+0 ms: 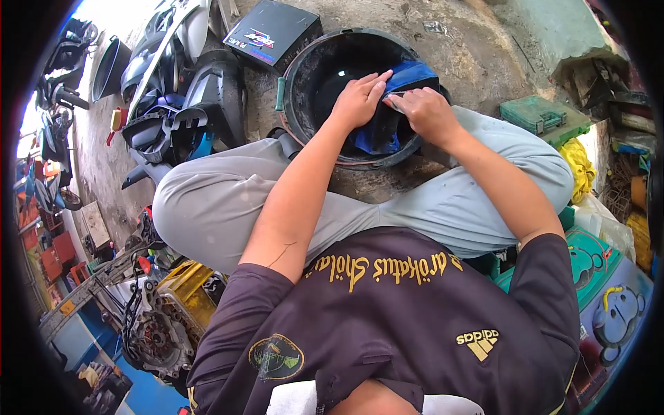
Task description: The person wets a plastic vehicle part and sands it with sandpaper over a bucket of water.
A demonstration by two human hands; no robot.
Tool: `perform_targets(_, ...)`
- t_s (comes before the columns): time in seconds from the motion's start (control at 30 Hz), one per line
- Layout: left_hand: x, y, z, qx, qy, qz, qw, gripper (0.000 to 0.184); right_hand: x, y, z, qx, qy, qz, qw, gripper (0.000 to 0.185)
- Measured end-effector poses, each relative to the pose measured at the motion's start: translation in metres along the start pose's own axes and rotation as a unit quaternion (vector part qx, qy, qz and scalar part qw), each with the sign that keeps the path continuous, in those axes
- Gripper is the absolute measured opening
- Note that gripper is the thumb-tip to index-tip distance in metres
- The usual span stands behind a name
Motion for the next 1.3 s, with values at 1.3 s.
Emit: perform_targets(1.3, -0.002, 0.0, -0.002, 0.014, -0.005, -0.003, 1.0, 0.046, 0.021, -0.017, 0.011, 0.037, -0.038, 0.018, 0.998, 0.021)
Point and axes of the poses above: each hand's wrist, its own y-axis towards the middle knuckle, its own z-axis out of the palm, x = y × z, the point moved 9 cm from there along y, towards the middle knuckle, and after that the axes turned 15 degrees about -x, right-handed, at the moved point
